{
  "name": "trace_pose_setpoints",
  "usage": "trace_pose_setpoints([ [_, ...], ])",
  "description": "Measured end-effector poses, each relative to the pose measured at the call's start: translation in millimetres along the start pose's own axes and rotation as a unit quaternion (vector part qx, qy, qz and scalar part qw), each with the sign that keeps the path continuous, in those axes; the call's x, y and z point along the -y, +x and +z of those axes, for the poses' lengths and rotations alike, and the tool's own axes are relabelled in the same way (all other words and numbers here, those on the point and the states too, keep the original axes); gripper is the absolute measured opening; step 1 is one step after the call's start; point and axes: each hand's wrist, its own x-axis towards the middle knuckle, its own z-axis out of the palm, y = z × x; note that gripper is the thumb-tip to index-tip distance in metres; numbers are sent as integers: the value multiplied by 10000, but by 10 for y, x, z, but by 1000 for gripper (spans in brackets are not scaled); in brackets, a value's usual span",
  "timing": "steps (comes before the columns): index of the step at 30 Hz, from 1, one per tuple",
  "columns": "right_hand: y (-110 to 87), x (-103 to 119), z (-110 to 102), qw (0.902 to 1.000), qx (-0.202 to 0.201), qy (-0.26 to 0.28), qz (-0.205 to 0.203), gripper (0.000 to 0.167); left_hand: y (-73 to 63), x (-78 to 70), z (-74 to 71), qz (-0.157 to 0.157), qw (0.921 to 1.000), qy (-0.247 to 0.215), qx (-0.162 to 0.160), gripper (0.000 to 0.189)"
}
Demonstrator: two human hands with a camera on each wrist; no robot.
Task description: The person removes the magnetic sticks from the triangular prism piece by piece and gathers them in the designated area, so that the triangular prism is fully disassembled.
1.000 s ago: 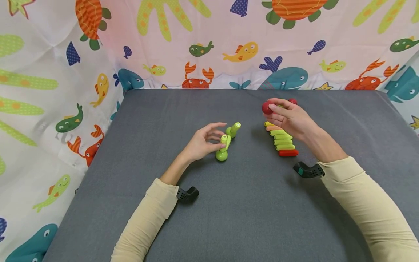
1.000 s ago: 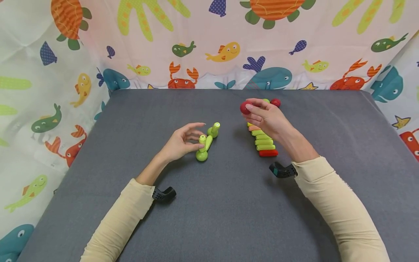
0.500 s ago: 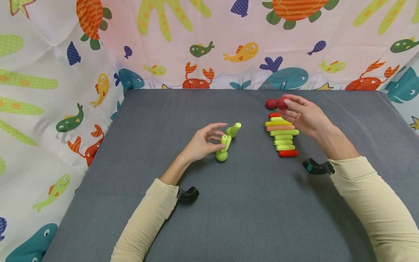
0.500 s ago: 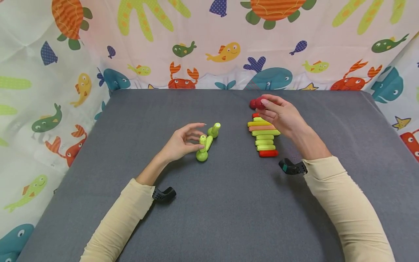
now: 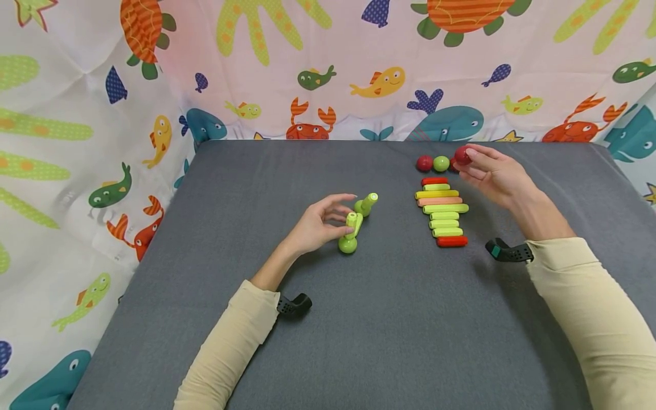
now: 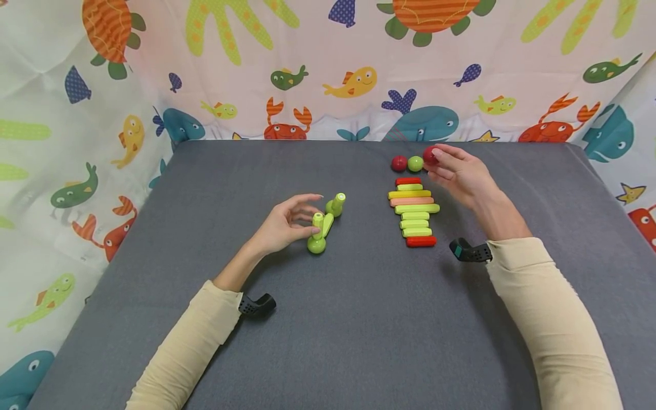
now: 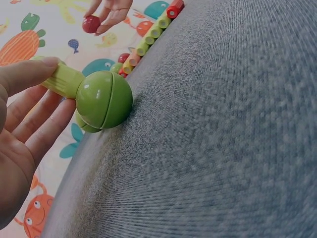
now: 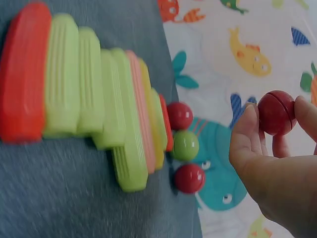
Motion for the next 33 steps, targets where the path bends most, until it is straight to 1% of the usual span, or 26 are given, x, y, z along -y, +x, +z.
trace_pose_setpoints([
  [5,100,33,-113,9992,-367,-89,-91,34,-10,14,1,-7,10000,29,-17,62],
  [9,185,50,-185,9967,-781,-113,-178,36,-21,10,2,-11,10000,64,-44,61],
  [15,309,58,-325,9922,-1211,-235,-162,42,-23,4,5,-66,9999,75,-52,61],
  [17,345,56,-372,9901,-1358,-311,-148,41,-22,-1,7,-86,9999,83,-38,61],
  [21,402,47,-438,9854,-1627,-485,-162,33,-18,-5,6,-98,9999,87,-14,62],
  [25,450,26,-472,9805,-1834,-637,-302,24,-16,-5,-2,-118,9999,115,-28,61],
  [29,491,-5,-475,9731,-2012,-1046,-421,18,-21,-9,-3,-145,9998,123,-55,60],
  [33,516,-23,-458,9642,-2153,-1506,-364,16,-15,-9,1,-113,9998,132,-47,60],
])
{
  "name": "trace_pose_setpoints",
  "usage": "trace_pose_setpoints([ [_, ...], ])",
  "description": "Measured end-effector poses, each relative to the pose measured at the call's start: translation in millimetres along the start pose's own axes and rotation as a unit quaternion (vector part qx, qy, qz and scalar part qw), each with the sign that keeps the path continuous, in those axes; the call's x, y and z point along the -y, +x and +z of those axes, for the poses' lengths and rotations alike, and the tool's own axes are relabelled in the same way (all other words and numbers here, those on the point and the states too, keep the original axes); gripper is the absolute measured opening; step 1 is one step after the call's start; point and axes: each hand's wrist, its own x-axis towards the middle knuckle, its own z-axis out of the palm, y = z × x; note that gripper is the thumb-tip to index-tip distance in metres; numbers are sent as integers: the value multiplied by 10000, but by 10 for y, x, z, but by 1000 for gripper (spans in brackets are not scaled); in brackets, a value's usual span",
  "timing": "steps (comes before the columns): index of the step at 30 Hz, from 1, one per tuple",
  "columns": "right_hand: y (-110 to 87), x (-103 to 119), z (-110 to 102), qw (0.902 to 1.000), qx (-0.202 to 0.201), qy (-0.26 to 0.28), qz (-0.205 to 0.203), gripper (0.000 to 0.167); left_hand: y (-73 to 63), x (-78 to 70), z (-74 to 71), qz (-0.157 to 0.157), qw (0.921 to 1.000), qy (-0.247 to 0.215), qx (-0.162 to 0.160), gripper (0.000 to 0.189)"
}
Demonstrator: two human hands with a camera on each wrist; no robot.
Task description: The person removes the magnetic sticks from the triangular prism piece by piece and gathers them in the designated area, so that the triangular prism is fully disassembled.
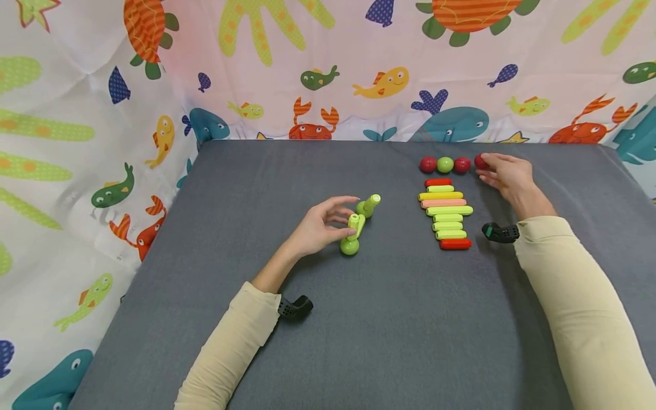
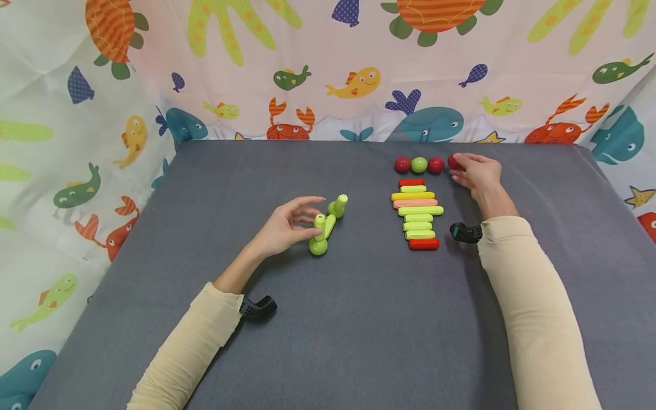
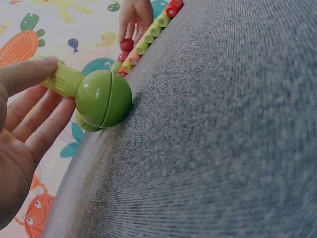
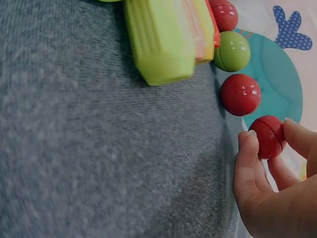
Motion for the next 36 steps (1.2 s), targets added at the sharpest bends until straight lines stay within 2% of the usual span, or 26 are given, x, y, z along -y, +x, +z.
trace_pose_setpoints([
  [7,29,-27,17,9998,-63,-184,18,7,6,-2,0,1,10000,1,-7,60],
  [13,74,-58,10,9991,-210,-363,-26,8,14,-14,7,-10,10000,60,-15,60],
  [17,88,-75,16,9981,-227,-563,-83,15,10,-18,13,-48,10000,43,-15,60],
  [28,100,-71,59,9905,-202,-1361,-37,53,-4,6,7,21,10000,94,0,59],
  [32,96,-65,70,9863,-193,-1631,-155,57,-3,4,7,35,9999,116,-1,58],
  [36,107,-55,86,9853,-260,-1683,-144,49,-2,-5,4,46,9999,154,-5,58],
])
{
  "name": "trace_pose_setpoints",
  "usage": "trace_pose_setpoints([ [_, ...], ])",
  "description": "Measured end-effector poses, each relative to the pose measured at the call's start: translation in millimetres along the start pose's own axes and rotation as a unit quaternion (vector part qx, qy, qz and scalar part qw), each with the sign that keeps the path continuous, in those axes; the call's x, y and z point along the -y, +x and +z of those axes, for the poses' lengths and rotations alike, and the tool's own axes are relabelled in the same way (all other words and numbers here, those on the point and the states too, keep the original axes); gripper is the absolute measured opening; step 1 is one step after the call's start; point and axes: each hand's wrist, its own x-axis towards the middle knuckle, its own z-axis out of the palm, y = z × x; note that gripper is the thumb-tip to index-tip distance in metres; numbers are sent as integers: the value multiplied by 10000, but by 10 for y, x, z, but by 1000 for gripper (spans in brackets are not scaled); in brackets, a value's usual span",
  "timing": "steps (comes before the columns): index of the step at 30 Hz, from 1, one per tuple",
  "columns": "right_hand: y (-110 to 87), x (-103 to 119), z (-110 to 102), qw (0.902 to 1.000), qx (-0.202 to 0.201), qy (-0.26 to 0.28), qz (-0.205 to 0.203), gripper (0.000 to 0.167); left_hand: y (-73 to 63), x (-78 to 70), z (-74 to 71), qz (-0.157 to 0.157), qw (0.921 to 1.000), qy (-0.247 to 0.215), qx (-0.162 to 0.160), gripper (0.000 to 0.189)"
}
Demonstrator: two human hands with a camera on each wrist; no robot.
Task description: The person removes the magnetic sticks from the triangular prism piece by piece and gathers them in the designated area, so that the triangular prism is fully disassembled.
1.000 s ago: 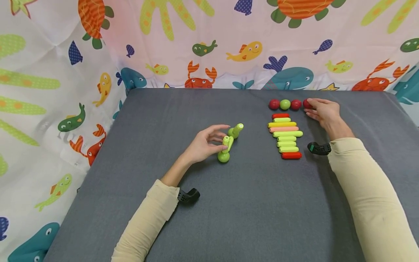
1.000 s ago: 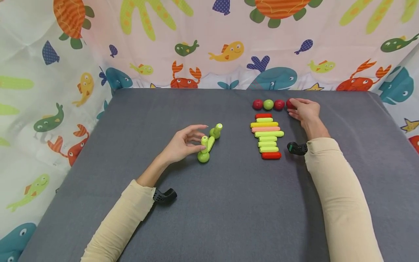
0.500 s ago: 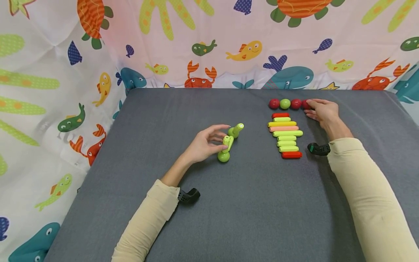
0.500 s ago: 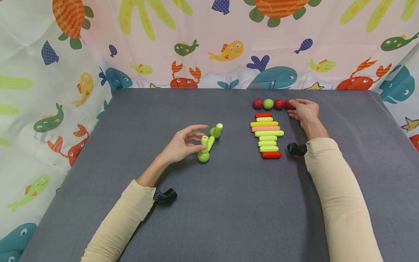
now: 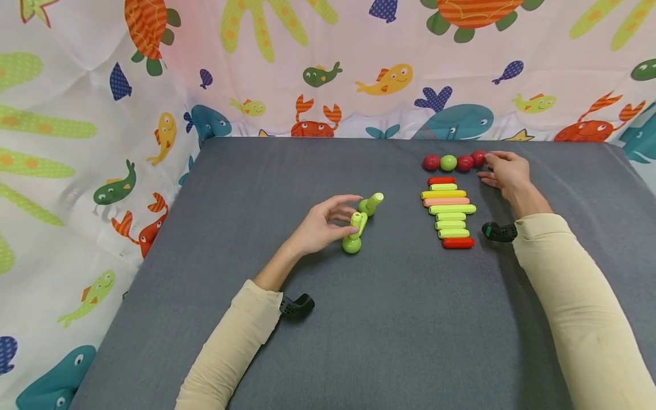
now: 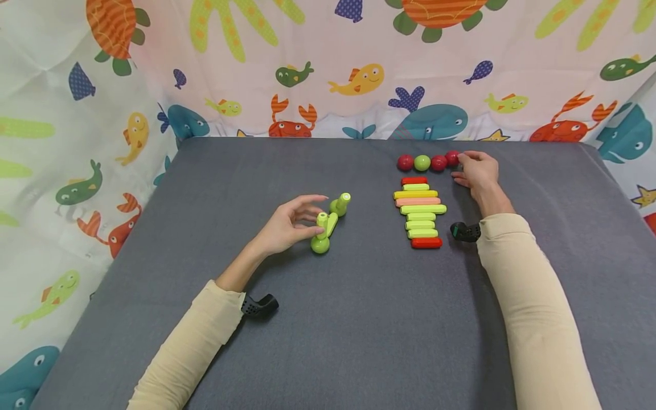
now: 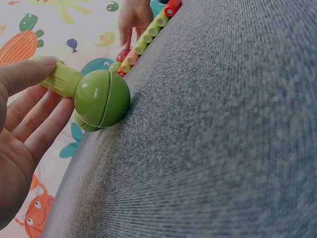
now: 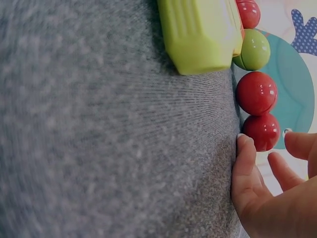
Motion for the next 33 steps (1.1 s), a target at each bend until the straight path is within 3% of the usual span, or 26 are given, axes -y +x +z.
trace_pose_setpoints([
  [7,1,-16,-30,9971,-74,724,226,43,8,15,8,-18,10000,-26,-35,57],
  [11,-41,-61,-76,9953,-443,855,135,26,10,23,20,-54,10000,-23,13,56],
  [14,-107,-56,-86,9894,-696,1276,-15,18,11,29,24,-48,10000,-20,41,55],
  [16,-166,-14,-50,9820,-636,1776,-98,21,12,33,22,-37,10000,-12,39,55],
  [20,-327,100,109,9656,13,2597,-149,31,11,29,14,-39,10000,38,2,55],
  [25,-573,145,296,9408,1110,3197,-169,34,9,40,13,-107,9999,32,5,55],
  [33,-888,168,568,9187,2575,2937,-583,38,6,39,4,-84,10000,10,22,55],
])
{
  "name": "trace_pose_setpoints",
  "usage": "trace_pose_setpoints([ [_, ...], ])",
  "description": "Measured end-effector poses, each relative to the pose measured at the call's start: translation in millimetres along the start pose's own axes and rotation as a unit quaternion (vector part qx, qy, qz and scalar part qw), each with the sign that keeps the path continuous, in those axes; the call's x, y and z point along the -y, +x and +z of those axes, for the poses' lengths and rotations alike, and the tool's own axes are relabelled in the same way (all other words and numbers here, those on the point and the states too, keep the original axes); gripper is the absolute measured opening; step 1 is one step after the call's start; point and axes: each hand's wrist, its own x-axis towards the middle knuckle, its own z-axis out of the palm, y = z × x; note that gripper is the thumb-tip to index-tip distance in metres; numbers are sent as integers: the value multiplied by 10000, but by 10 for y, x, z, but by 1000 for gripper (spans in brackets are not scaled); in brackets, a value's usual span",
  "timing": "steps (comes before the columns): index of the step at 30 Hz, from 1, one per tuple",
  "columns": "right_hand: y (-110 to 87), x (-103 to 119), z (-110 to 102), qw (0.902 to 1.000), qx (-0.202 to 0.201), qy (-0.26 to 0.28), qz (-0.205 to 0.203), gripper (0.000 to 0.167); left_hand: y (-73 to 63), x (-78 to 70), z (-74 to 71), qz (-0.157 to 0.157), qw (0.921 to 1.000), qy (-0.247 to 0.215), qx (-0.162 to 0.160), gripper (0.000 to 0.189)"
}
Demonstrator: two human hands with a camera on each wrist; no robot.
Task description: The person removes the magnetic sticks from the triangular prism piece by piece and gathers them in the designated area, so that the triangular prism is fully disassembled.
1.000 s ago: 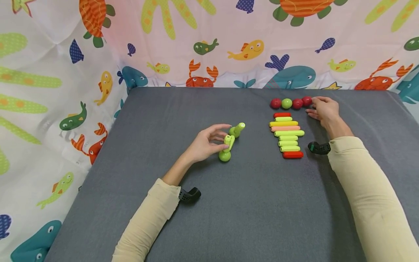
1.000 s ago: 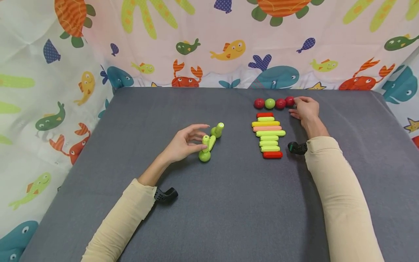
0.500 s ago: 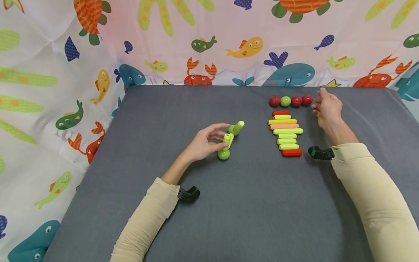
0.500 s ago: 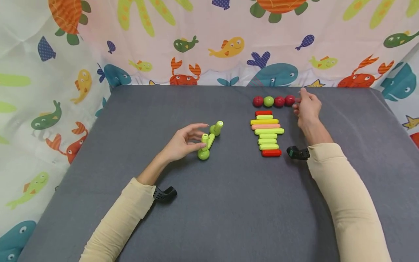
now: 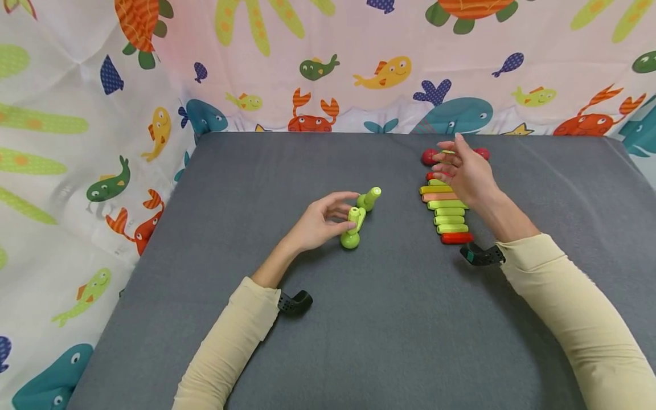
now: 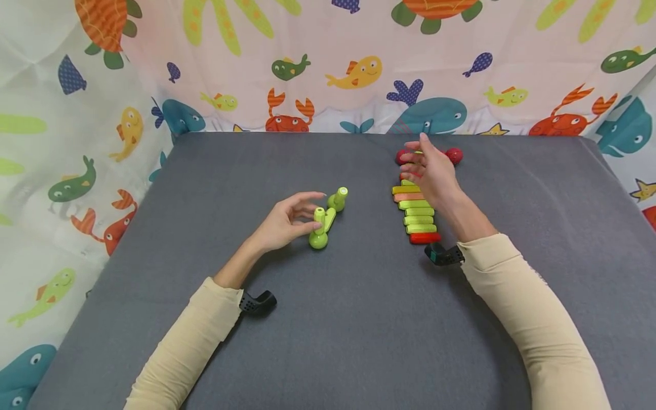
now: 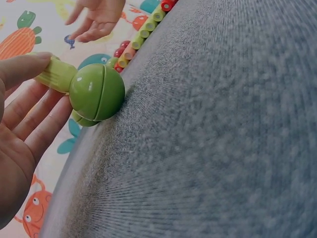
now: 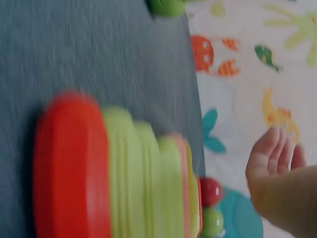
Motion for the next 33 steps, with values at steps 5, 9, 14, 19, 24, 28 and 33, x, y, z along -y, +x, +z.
trace_pose_setpoints([
  [5,-41,-169,190,9933,1113,-267,176,46,-1,-7,-2,52,10000,-3,20,54],
  [9,-68,-314,298,9857,1612,-357,350,49,2,-5,-2,66,10000,-13,33,53],
  [14,-74,-442,386,9829,1726,-409,503,50,2,-9,-7,41,10000,0,53,53],
  [19,-79,-533,442,9804,1793,-546,609,54,0,-21,-8,1,10000,9,43,54],
  [24,-56,-631,448,9759,2003,-710,495,55,-1,-23,-10,-37,10000,42,17,53],
  [28,-24,-703,443,9712,2201,-814,410,42,-1,-14,-15,-18,10000,91,28,53],
  [33,-2,-763,478,9705,2176,-1006,272,32,-2,-10,-17,-13,10000,74,30,54],
])
